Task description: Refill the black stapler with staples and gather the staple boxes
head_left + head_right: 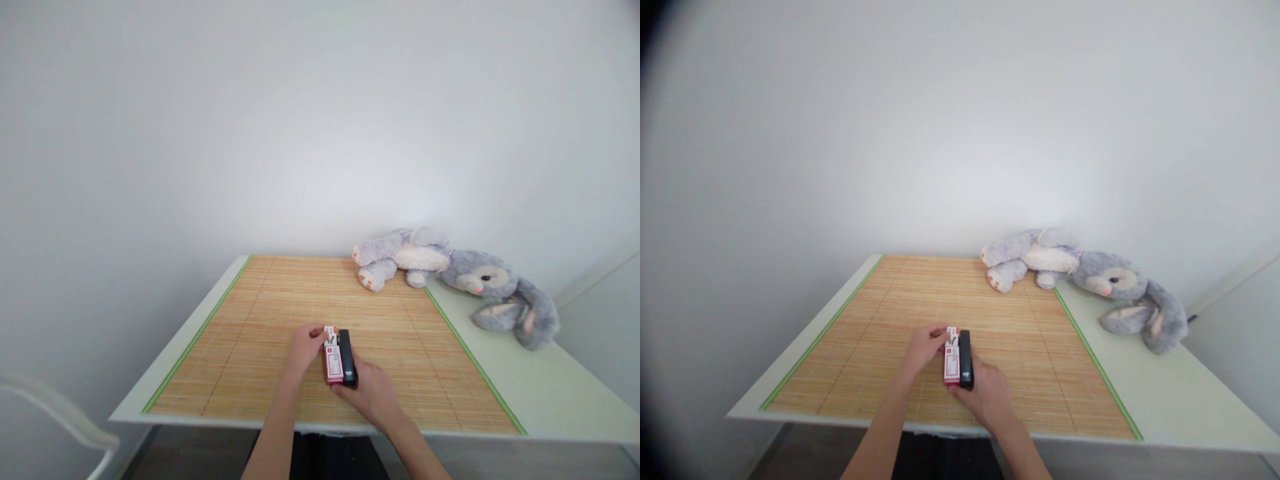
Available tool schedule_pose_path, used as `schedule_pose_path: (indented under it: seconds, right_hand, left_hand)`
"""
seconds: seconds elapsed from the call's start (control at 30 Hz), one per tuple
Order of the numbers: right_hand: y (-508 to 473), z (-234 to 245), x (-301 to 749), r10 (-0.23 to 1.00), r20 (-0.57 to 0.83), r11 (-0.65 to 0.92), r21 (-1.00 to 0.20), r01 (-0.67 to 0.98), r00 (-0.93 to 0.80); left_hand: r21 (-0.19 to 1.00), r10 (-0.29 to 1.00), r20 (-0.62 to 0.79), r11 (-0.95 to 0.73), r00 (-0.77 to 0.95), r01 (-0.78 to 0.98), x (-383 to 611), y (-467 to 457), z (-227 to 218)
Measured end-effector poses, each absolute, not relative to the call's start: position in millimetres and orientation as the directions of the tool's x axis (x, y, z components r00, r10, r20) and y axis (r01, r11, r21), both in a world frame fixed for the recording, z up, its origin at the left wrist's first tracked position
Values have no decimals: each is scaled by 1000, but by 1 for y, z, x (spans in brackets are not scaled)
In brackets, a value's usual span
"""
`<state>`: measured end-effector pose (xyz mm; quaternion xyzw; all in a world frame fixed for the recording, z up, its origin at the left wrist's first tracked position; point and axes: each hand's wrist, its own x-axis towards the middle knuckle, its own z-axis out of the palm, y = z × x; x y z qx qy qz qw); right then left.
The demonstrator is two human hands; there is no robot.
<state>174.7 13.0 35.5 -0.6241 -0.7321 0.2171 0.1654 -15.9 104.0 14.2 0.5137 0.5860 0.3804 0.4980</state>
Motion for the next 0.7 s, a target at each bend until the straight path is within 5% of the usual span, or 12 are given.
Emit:
schedule_pose_path:
  seconds: [0.57, 0.7]
  right_hand:
    - [16, 35, 172, 987, -48, 104, -540, 835, -154]
    - [17, 31, 175, 982, -67, 111, -561, 820, -179]
  left_hand:
    - [945, 979, -44, 105, -197, 310, -9, 75, 21]
    - [973, 970, -42, 95, -240, 212, 10, 52, 13]
